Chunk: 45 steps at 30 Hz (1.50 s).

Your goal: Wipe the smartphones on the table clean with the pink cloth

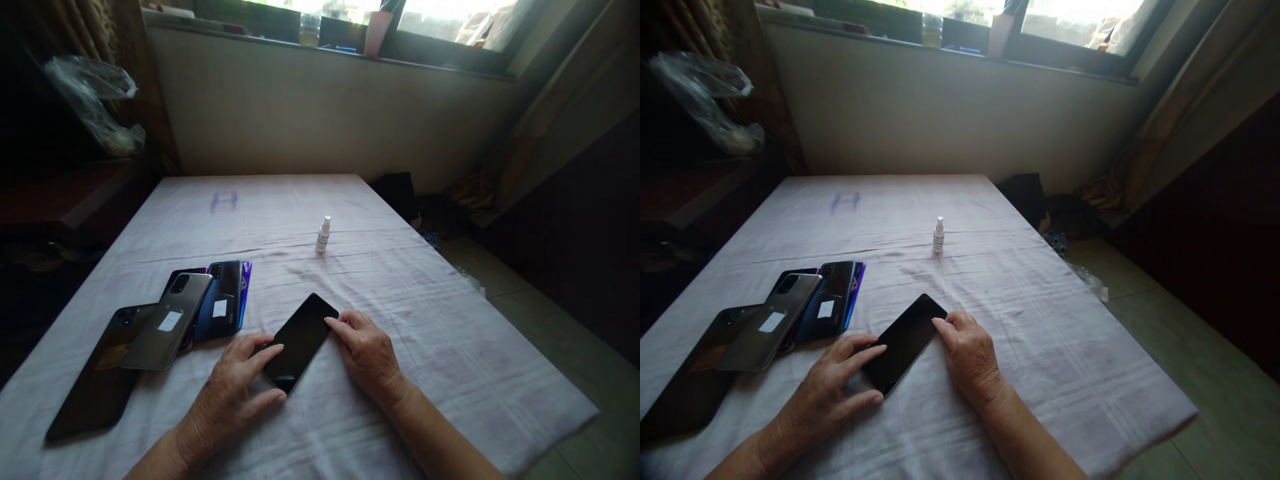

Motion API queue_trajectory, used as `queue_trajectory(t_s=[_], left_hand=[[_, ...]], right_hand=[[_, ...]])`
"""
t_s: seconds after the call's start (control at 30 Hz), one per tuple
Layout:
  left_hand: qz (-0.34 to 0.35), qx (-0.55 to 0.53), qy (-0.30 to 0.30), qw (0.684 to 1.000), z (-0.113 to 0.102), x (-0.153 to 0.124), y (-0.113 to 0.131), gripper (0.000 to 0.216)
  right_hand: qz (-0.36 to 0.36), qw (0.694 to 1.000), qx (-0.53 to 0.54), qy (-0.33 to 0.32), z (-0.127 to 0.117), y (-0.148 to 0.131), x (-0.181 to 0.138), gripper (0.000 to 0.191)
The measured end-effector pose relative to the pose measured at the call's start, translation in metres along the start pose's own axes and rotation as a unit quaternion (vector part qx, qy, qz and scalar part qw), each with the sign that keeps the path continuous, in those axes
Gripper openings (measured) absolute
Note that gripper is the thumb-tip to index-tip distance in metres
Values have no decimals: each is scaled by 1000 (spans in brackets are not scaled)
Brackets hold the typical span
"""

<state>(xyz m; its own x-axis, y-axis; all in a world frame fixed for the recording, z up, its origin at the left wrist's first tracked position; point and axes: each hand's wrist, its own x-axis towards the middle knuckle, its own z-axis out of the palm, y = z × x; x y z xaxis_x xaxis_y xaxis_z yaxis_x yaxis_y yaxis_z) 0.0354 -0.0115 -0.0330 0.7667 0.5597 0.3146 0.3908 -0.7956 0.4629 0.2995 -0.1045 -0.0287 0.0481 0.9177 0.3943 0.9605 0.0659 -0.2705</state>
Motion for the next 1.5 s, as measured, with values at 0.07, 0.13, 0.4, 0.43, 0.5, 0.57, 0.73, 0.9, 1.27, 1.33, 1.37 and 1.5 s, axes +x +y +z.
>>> queue_trajectory(t_s=[0.07, 0.13, 0.4, 0.43, 0.5, 0.57, 0.73, 0.9, 1.27, 1.33, 1.37, 1.5], left_hand=[[0, -1, 0, 1000, 0, 0, -1, 53], [0, -2, 1, 1000, 0, -1, -1, 53], [12, 0, 15, 1000, 3, -3, -3, 56], [9, 1, 14, 1000, 4, -4, -4, 56], [0, 2, 12, 1000, 6, -5, -4, 56], [-2, 5, 12, 1000, 7, -6, -5, 56], [6, 16, 15, 1000, 7, -5, -4, 56], [6, 18, 16, 1000, 5, -4, -2, 57], [11, 32, 16, 999, 5, -3, 3, 65], [15, 38, 18, 999, 6, -3, 3, 70], [18, 41, 21, 999, 6, -4, 3, 72], [21, 48, 31, 998, 7, -3, 5, 70]], right_hand=[[18, 1000, -13, 2, 1, 2, 2, 40], [19, 999, -25, 2, 1, 0, 3, 40], [8, 1000, -28, -11, 1, -2, 11, 39], [15, 999, -33, -9, 2, 0, 13, 39], [19, 999, -42, -4, 3, 1, 14, 38], [7, 999, -43, -2, 3, -1, 14, 36], [-5, 999, -38, -6, 4, -2, 15, 36], [9, 998, -55, -1, 5, -1, 18, 36], [-1, 998, -65, -5, 6, -1, 26, 37], [-5, 998, -65, -2, 7, -3, 28, 35], [-9, 998, -61, -1, 8, -5, 28, 34], [-9, 999, -42, -17, 8, -9, 27, 35]])
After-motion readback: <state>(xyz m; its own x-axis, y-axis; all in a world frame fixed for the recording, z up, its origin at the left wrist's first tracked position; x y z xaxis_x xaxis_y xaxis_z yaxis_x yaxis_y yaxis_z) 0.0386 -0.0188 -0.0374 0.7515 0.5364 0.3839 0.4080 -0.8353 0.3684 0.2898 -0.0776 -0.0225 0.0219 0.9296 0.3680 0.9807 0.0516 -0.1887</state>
